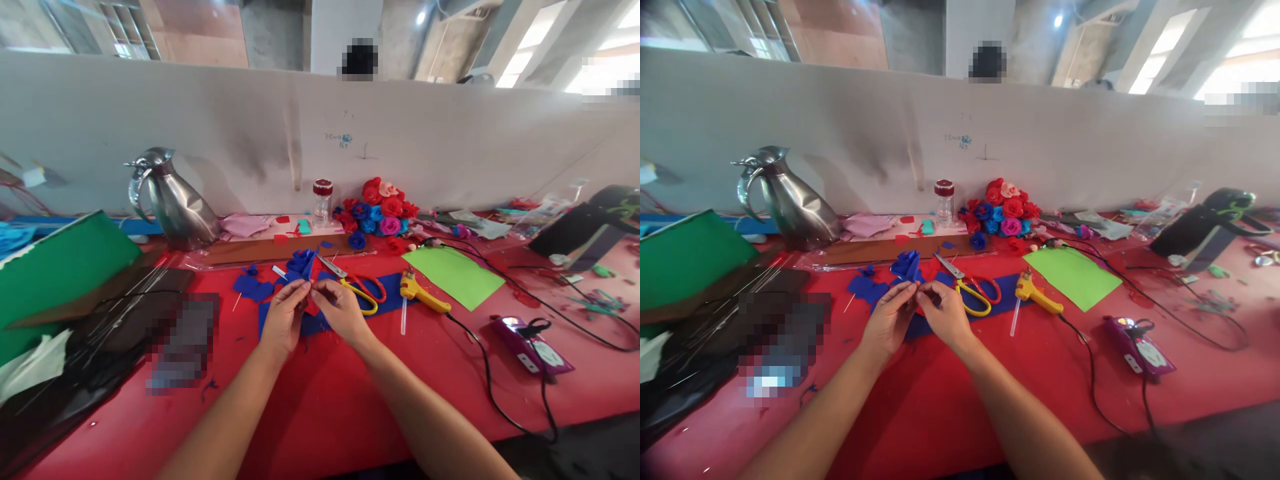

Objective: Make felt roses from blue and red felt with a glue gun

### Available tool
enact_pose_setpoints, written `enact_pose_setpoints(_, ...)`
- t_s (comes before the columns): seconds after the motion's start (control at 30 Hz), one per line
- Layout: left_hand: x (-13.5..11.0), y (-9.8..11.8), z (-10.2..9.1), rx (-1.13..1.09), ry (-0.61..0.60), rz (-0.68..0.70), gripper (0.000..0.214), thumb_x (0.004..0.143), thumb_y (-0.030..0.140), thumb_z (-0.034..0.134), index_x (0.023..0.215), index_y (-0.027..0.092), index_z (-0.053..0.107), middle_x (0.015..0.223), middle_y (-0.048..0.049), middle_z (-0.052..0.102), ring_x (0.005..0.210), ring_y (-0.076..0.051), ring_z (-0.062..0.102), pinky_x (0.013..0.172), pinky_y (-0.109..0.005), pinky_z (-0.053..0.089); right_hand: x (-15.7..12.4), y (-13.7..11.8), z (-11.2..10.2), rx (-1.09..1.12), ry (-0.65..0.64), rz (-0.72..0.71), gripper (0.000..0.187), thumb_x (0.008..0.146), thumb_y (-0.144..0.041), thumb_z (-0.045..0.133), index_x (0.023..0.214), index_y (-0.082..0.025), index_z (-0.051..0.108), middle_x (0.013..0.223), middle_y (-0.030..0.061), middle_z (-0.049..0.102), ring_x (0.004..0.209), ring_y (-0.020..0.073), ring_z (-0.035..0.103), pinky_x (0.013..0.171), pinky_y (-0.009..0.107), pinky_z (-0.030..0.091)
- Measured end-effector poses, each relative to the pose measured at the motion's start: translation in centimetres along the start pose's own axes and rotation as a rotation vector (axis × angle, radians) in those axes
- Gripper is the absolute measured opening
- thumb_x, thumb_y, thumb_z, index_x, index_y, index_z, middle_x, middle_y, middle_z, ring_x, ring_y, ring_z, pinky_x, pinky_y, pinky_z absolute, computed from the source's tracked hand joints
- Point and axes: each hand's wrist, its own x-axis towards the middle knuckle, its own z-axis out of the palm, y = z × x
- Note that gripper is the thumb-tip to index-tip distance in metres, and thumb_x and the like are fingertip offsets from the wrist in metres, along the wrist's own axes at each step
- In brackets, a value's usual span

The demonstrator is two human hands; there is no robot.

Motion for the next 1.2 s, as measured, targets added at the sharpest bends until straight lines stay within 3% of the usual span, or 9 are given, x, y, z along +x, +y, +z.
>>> enact_pose_setpoints(0.2,0.1,-0.2,-0.2,0.038,-0.001,-0.029,0.023,0.046,0.019,0.086,0.064,0.019,0.071,0.07,0.0016,0.07,0.064,-0.009,0.059,0.064,-0.02,0.044,-0.1,0.3,0.1,0.029,0.032,0.022,0.013,0.077,-0.031,0.055,0.078,-0.02,0.062,0.073,0.0001,0.066,0.068,0.0147,0.058,0.067,0.027,0.046)
enact_pose_setpoints(0.5,-0.1,0.0,-0.1,0.138,-0.068,0.14,0.025,0.042,0.015,0.086,0.063,0.019,0.072,0.07,0.0027,0.069,0.075,-0.012,0.061,0.079,-0.025,0.045,-0.1,0.3,0.2,-0.103,0.099,-0.067,0.014,0.079,-0.029,0.052,0.074,-0.021,0.062,0.074,0.0009,0.067,0.065,0.0156,0.058,0.058,0.024,0.041)
enact_pose_setpoints(0.63,-0.2,0.1,0.1,0.141,-0.069,0.131,0.026,0.042,0.017,0.086,0.064,0.019,0.073,0.072,0.002,0.07,0.075,-0.013,0.061,0.081,-0.027,0.045,-0.2,0.1,0.2,-0.116,0.088,-0.077,0.014,0.08,-0.028,0.052,0.074,-0.021,0.061,0.074,0.0015,0.067,0.066,0.0166,0.058,0.058,0.025,0.042)
enact_pose_setpoints(0.87,-0.2,0.3,-0.1,0.114,-0.073,0.046,0.023,0.046,0.021,0.087,0.06,0.018,0.069,0.068,0.0012,0.069,0.064,-0.01,0.059,0.064,-0.021,0.047,-0.3,-0.4,0.3,-0.113,0.067,-0.035,0.015,0.082,-0.032,0.05,0.077,-0.021,0.06,0.072,0.001,0.065,0.066,0.0155,0.056,0.059,0.025,0.041)
enact_pose_setpoints(1.0,0.4,0.7,-0.6,0.001,-0.025,-0.025,0.022,0.051,0.016,0.085,0.064,0.016,0.067,0.067,0.0034,0.066,0.05,-0.003,0.049,0.051,-0.016,0.041,-0.1,-0.6,-0.3,-0.09,0.186,-0.003,0.017,0.081,-0.035,0.051,0.074,-0.021,0.059,0.067,0.0004,0.06,0.062,0.0148,0.053,0.06,0.026,0.041)
enact_pose_setpoints(1.2,1.3,1.4,-1.1,-0.137,0.067,-0.115,0.015,0.064,0.01,0.078,0.071,0.015,0.066,0.063,0.0042,0.062,0.045,-0.002,0.045,0.045,-0.014,0.039,0.4,-0.8,-1.4,0.297,0.266,0.156,0.024,0.07,-0.043,0.064,0.073,-0.02,0.058,0.056,-0.0045,0.05,0.052,0.0108,0.043,0.053,0.025,0.037)
